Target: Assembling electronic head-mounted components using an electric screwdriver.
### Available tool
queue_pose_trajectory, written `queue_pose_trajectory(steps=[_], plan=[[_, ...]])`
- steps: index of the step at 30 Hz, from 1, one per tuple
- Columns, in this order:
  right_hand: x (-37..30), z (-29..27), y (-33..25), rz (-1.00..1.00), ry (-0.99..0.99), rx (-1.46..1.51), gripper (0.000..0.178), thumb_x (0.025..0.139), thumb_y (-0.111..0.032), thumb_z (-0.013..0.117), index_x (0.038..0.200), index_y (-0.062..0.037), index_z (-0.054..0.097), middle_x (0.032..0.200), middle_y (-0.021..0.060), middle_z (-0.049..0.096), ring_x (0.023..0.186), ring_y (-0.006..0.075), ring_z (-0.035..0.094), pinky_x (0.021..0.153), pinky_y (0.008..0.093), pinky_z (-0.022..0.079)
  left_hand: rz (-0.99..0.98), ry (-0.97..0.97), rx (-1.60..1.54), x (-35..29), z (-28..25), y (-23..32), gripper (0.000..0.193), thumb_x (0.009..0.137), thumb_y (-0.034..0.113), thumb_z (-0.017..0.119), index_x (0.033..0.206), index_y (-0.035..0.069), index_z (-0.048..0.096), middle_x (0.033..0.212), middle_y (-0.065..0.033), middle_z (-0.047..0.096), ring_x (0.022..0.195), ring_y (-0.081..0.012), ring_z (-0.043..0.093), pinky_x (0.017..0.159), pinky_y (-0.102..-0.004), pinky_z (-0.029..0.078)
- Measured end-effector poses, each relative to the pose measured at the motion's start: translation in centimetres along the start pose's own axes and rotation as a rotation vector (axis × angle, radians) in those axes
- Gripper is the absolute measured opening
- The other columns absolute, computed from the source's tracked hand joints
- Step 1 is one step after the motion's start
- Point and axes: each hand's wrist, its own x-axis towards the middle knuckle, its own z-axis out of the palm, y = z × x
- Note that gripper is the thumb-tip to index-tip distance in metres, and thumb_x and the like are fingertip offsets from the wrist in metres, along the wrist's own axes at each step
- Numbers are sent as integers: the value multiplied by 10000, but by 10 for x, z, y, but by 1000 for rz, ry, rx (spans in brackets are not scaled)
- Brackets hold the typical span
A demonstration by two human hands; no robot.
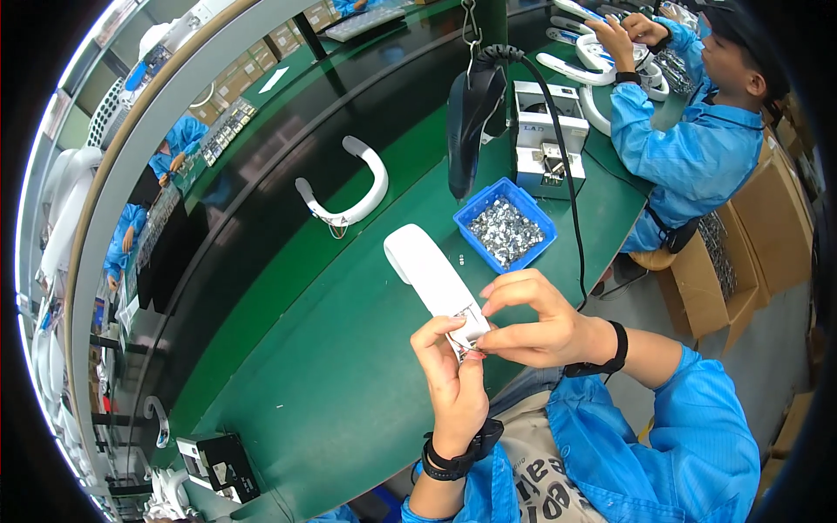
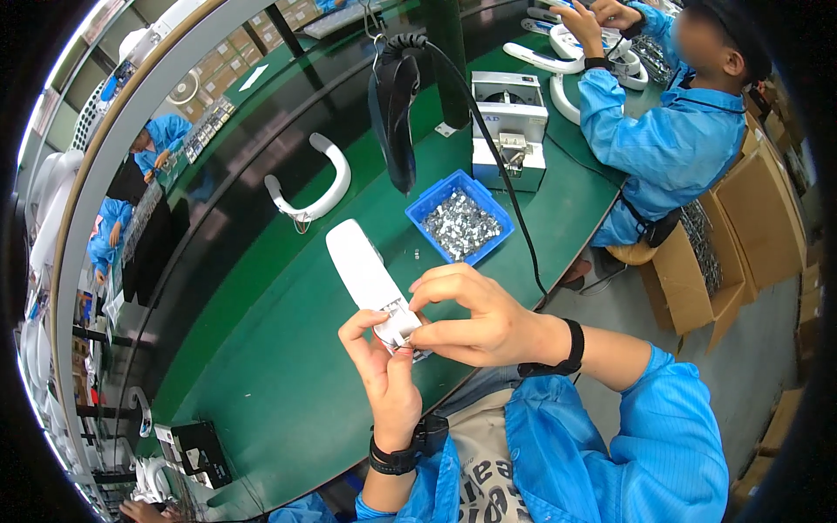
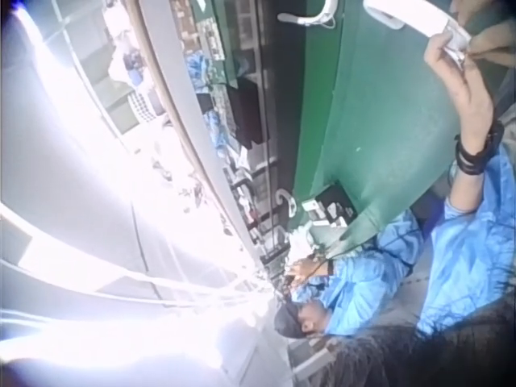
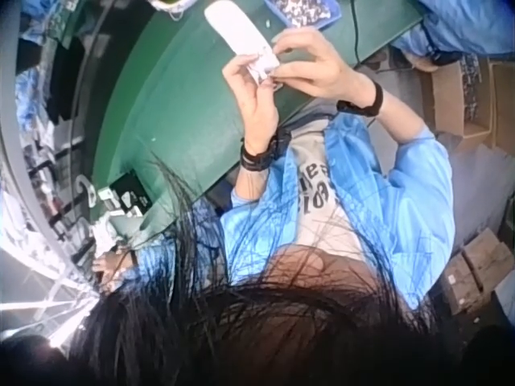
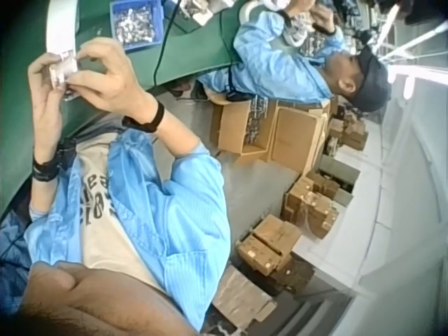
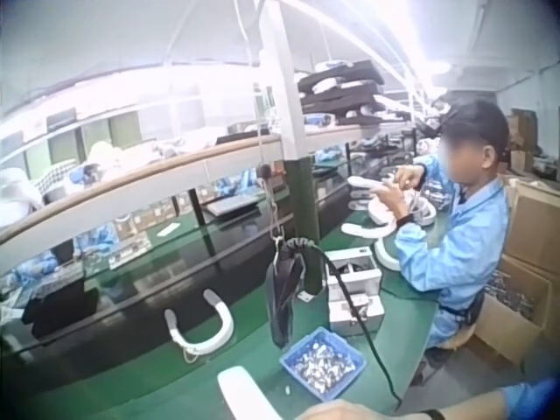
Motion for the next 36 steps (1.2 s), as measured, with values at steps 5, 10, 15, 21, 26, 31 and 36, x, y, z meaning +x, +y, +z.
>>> queue_pose_trajectory(steps=[5,10,15,21,26,31,36], plan=[[-2,3,5,-57,-17,-17,236,774,-46,843,991,-117,783,1187,86,634,1131,328,644,887,425,558,10,3,-62,2,0,0,488,908,-172,426,1338,60,406,1317,-105,439,1141,-214,595,916,-326,519],[-7,5,7,-20,26,68,242,771,-6,829,981,-118,788,1175,81,643,1108,319,653,872,416,561,8,18,-35,1,2,0,501,901,-178,430,1340,63,406,1318,-105,440,1125,-210,604,881,-320,516],[-7,7,10,-21,21,95,229,776,-16,832,980,-107,787,1168,85,647,1105,317,654,866,416,562,-41,37,-105,1,1,2,501,904,-178,437,1341,66,408,1316,-104,443,1120,-203,598,875,-320,510],[2,3,13,-49,-23,105,216,779,-20,824,978,-84,773,1180,96,648,1107,321,658,852,412,576,-3,36,6,1,1,-3,493,913,-106,490,1345,107,381,1281,-86,472,1139,-213,584,972,-360,499],[1,5,16,-100,-46,109,186,796,-19,800,971,-66,761,1205,100,657,1115,324,663,850,400,588,18,47,10,0,5,-4,480,910,-113,471,1327,105,374,1254,-105,500,1113,-212,611,929,-349,527],[-3,3,13,-92,-68,83,207,774,2,790,969,-61,758,1228,102,675,1131,326,663,869,397,589,4,42,23,0,6,-4,544,877,-102,448,1367,113,351,1261,-135,526,1123,-239,630,947,-355,516],[-16,-1,1,3,-3,94,294,746,13,793,1025,-79,777,1287,125,661,1162,339,658,915,430,578,-176,43,-203,0,4,10,728,826,30,507,1505,129,265,1352,-205,561,1167,-294,633,1019,-412,481]])
